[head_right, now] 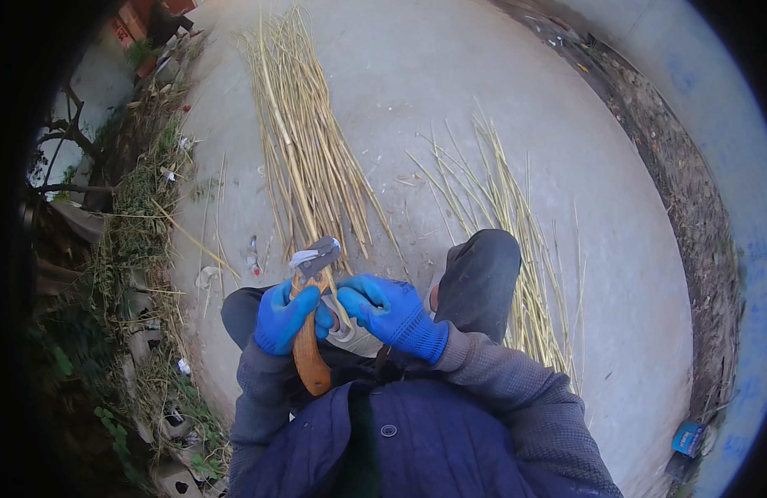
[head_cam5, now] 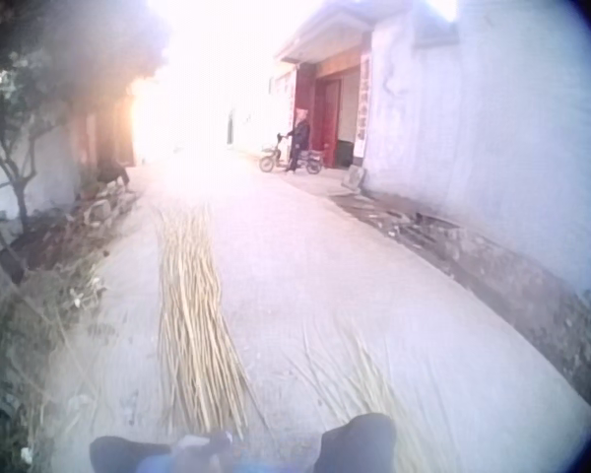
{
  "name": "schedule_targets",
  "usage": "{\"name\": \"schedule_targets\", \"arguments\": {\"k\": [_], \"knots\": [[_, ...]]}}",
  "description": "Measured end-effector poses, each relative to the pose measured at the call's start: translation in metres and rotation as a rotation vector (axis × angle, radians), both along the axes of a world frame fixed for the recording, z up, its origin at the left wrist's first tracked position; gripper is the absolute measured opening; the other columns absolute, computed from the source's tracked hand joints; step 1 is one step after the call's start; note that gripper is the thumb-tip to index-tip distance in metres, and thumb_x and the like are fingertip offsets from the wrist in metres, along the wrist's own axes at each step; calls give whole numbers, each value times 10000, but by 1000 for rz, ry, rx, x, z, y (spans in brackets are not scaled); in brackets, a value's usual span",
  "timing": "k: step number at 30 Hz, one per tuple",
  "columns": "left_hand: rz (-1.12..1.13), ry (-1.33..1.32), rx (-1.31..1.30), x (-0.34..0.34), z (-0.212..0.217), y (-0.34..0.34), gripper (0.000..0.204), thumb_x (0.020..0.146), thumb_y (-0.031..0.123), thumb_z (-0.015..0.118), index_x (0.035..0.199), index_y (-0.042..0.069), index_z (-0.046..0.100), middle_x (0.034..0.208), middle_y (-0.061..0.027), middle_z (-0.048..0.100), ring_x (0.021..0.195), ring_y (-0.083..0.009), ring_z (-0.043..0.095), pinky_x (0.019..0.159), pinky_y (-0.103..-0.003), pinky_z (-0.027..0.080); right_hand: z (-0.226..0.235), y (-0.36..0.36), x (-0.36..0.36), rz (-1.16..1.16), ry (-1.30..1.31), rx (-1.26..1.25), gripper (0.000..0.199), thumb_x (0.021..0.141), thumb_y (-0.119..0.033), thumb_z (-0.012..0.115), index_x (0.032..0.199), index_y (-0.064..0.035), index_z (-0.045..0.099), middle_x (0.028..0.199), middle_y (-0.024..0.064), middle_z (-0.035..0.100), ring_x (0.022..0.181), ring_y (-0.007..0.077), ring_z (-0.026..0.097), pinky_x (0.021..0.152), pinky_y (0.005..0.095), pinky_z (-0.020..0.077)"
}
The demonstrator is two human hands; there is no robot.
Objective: The person sits on a small stool and uses pruning shears to strip and trim long dried sticks. They repeatedly pick up sticks, remove outer layers, and place the processed pieces on the ground.
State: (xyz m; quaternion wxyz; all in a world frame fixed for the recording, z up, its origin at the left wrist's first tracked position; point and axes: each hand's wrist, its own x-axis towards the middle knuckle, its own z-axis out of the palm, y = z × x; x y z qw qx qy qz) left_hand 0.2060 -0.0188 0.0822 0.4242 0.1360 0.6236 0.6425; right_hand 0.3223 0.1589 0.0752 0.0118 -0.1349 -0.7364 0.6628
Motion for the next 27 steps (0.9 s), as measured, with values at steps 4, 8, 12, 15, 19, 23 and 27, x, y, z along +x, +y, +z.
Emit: {"name": "schedule_targets", "arguments": {"k": [4, 8, 12, 15, 19, 23, 27], "knots": [[44, -23, 3, 1, -2, 9, 300, 940, 235, 606, 1087, -26, 600, 759, -132, 679, 606, -178, 663, 539, -278, 556, -5, -3, -1, -66, -46, -67, 246, 931, -218, 622, 1057, -9, 653, 850, 67, 680, 722, 97, 643, 654, 247, 532], [74, -54, -2, 3, -11, 12, 318, 940, 256, 613, 1092, -23, 593, 761, -133, 675, 613, -183, 664, 535, -279, 554, -7, 4, -11, -59, -99, -185, 236, 912, -219, 652, 1028, -14, 649, 806, 60, 673, 717, 90, 641, 631, 244, 531], [60, -121, -36, -3, -23, 13, 341, 936, 283, 623, 1087, -21, 592, 775, -137, 677, 611, -185, 656, 523, -282, 538, -5, 7, -7, -33, -104, -123, 209, 907, -223, 663, 945, -21, 629, 763, 48, 666, 668, 84, 633, 591, 246, 529], [264, -70, 39, -45, -26, 15, 382, 932, 307, 626, 1112, -29, 594, 778, -136, 672, 591, -182, 638, 519, -281, 527, -3, 9, 16, 115, -176, -60, 190, 901, -197, 649, 849, -23, 593, 700, 53, 646, 627, 81, 619, 553, 251, 489], [355, -59, 162, -114, -29, 23, 452, 929, 328, 627, 1165, -56, 589, 786, -117, 664, 600, -162, 621, 545, -257, 529, 0, 26, 56, 151, -107, -46, 184, 909, -198, 646, 855, -35, 579, 664, 35, 626, 614, 82, 616, 562, 258, 483], [349, 4, 213, -121, -29, 38, 459, 931, 334, 624, 1157, -65, 594, 798, -110, 665, 620, -150, 622, 567, -245, 535, 6, 56, 56, 216, -221, 68, 199, 930, -215, 612, 1016, -38, 638, 753, 50, 675, 660, 101, 644, 613, 253, 507], [282, -22, 59, -85, -20, 63, 426, 923, 306, 643, 1154, -50, 601, 805, -118, 669, 633, -173, 640, 543, -272, 542, 7, 62, 12, 183, -122, 7, 313, 958, -271, 542, 1189, -70, 604, 776, 56, 687, 668, 113, 654, 630, 286, 531]]}}
